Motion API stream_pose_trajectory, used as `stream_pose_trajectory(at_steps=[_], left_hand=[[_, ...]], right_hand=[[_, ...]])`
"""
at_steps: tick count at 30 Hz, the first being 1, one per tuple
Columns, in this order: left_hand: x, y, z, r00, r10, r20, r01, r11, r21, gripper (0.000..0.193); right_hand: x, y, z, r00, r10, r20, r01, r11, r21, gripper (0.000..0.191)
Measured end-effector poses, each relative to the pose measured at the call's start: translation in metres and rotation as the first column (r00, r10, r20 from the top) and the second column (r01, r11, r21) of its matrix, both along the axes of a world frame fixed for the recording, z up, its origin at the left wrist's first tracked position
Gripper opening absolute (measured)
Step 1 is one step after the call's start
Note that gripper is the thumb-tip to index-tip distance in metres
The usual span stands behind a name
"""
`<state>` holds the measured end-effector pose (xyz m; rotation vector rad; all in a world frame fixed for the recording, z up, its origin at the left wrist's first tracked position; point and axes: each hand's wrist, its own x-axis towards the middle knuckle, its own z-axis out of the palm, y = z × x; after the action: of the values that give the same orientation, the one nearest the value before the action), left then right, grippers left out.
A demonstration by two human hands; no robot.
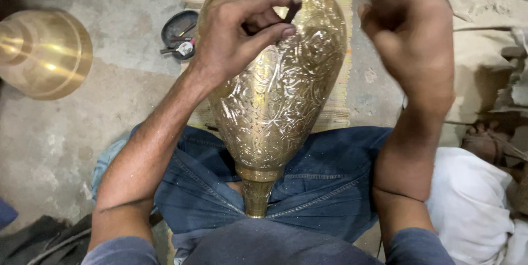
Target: The person sits cross-legged on the floor holding a large brass vase in their lap and engraves floral patterns into its surface, pressing a small chisel against the metal while striking it with a wooden mallet. They reposition the chisel across different areas of the vase and rotate their grip on the tool as they work.
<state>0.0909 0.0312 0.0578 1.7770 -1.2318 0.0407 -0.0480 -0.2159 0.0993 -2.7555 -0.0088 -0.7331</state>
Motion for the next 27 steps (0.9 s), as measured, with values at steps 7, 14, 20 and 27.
stream_pose_trajectory(at_steps=[7, 14, 20, 27], left_hand=[[-0.008, 0.017, -0.008, 0.972, 0.190, -0.136, -0.214, 0.956, -0.201, 0.031], [-0.040, 0.027, -0.045, 0.825, 0.268, -0.497, -0.526, 0.685, -0.503, 0.032], [-0.050, 0.022, -0.059, 0.768, 0.214, -0.604, -0.595, 0.588, -0.548, 0.031], [-0.050, 0.026, -0.059, 0.749, 0.174, -0.639, -0.601, 0.585, -0.545, 0.031]], right_hand=[[0.014, -0.011, -0.026, 0.998, -0.049, -0.033, 0.058, 0.926, 0.374, 0.034], [0.041, -0.034, -0.055, 0.990, 0.127, -0.067, -0.065, 0.812, 0.580, 0.050], [0.052, -0.031, -0.069, 0.931, 0.236, -0.278, 0.063, 0.646, 0.760, 0.067], [0.050, -0.033, -0.070, 0.867, 0.283, -0.409, 0.108, 0.696, 0.710, 0.082]])
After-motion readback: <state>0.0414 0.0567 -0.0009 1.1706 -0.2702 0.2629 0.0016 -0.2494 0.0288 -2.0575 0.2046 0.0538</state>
